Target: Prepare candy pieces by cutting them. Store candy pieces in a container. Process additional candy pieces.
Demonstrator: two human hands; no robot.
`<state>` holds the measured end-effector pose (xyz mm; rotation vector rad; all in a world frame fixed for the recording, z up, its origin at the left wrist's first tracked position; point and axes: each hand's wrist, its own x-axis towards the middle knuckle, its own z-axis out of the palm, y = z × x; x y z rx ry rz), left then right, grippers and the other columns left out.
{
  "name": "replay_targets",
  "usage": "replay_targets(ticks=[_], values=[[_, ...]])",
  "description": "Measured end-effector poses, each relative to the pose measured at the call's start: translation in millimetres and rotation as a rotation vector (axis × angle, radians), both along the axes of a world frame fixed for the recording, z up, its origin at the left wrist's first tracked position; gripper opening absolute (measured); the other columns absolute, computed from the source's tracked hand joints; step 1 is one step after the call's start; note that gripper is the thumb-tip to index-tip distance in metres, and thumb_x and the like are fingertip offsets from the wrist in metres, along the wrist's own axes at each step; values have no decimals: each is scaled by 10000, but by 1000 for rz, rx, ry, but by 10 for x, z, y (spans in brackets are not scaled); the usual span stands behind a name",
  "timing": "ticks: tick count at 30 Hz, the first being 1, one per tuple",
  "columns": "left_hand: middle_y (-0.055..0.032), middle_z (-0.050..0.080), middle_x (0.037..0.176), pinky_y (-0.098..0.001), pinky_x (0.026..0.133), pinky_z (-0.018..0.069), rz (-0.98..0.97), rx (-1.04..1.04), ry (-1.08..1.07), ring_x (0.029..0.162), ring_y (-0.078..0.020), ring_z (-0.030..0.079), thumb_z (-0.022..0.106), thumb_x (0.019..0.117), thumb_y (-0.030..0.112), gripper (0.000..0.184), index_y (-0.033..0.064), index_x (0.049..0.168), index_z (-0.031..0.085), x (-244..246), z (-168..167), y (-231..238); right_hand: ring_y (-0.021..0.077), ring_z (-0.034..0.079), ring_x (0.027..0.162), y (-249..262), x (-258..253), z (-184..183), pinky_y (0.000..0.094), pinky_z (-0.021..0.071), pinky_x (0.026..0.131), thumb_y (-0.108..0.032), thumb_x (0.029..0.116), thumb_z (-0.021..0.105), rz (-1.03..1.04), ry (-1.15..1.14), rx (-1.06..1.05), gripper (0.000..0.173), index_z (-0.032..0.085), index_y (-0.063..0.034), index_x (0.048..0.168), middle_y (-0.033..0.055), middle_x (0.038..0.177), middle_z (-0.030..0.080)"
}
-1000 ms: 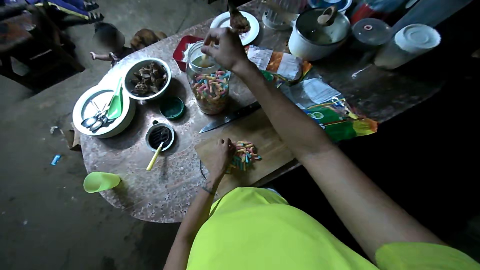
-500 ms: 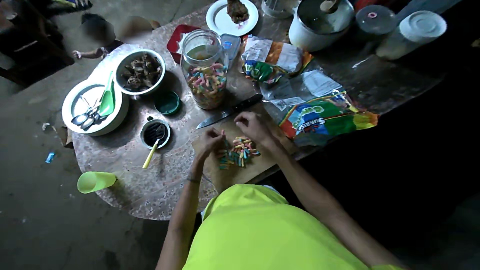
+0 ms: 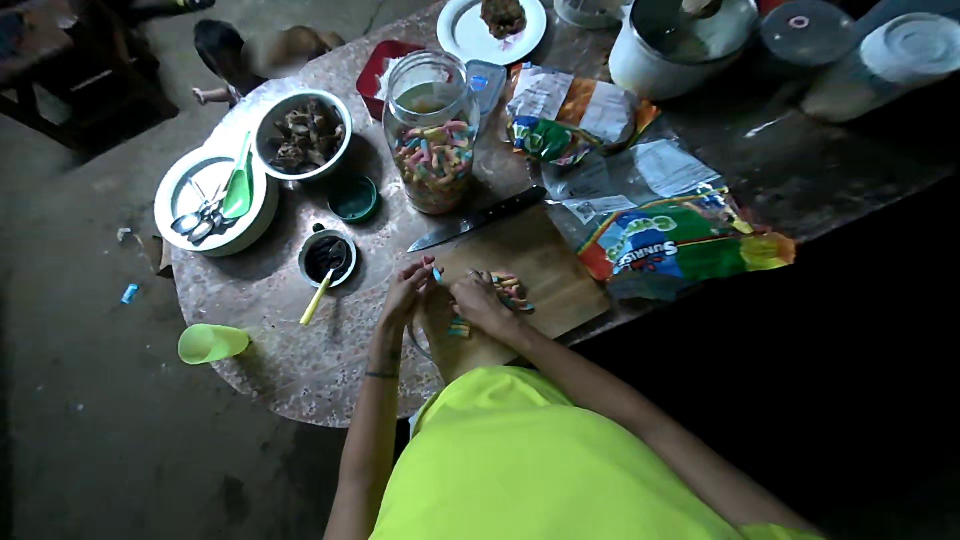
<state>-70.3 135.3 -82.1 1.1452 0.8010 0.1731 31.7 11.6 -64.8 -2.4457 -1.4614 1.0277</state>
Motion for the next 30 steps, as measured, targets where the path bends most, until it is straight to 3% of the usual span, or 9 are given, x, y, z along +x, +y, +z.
replay_targets(ticks=[6,8,12,14,17,21,23,26,30], values=[[-47,678,1102,-224,817,561,80,-107,-79,902,-70,668,489,1060,47,231,6,1270,576,115,226,-50,480,450,1375,-60,-11,21,655,265,1156,-114,979,665,37,28,-26,362,636,70,1289,296,1350,593],[5,659,1116,-163,774,511,7,108,-119,874,5,609,496,1061,88,273,47,1318,578,202,650,-6,479,435,1395,-98,-21,-98,648,248,1176,-204,1017,625,68,17,12,429,593,61,1353,304,1388,566],[-80,703,1096,-304,892,567,38,613,-412,962,-103,672,621,993,86,223,-48,1169,648,792,1435,454,452,510,1338,-59,-65,-84,620,317,1151,-128,1027,599,83,7,29,343,596,66,1310,274,1329,616],[-117,694,1102,-268,831,571,25,975,-367,901,-95,673,621,1013,146,248,-45,1158,685,1137,1767,655,452,502,1341,-47,-65,-59,623,312,1145,-111,1044,558,87,28,50,319,601,76,1299,275,1326,616],[-197,684,1190,-343,961,513,-101,1283,-115,1055,-215,668,568,1020,109,257,-26,1194,700,1515,2018,865,433,460,1394,-44,-35,28,619,280,1173,-137,1069,518,61,70,99,322,621,52,1308,253,1364,607],[-241,690,1220,-568,1066,439,-363,1376,136,1197,-398,632,506,1053,135,336,5,1329,647,1711,1961,1075,418,563,1278,-109,170,179,597,361,1115,-187,1069,537,-40,146,311,308,682,34,1228,234,1232,681],[-259,664,1258,-586,1073,434,-426,1305,200,1219,-428,613,510,1068,171,478,46,1526,459,1717,1876,1091,373,652,1129,-112,351,254,543,464,1037,-171,1056,554,-134,199,462,277,699,31,1180,217,1130,711],[-244,651,1328,-542,1110,432,-404,1217,113,1274,-394,604,560,1011,63,522,-11,1513,438,1685,1709,1138,300,710,985,35,661,653,474,563,925,-103,1041,581,-325,194,757,217,685,44,1163,206,1075,721],[-239,611,1365,-326,1081,483,-76,1056,-399,1259,-224,612,535,988,0,401,-103,1376,530,1579,1414,1185,243,711,989,454,1202,1379,407,564,919,-123,1028,584,-367,-6,991,258,674,26,1219,174,1109,722]])
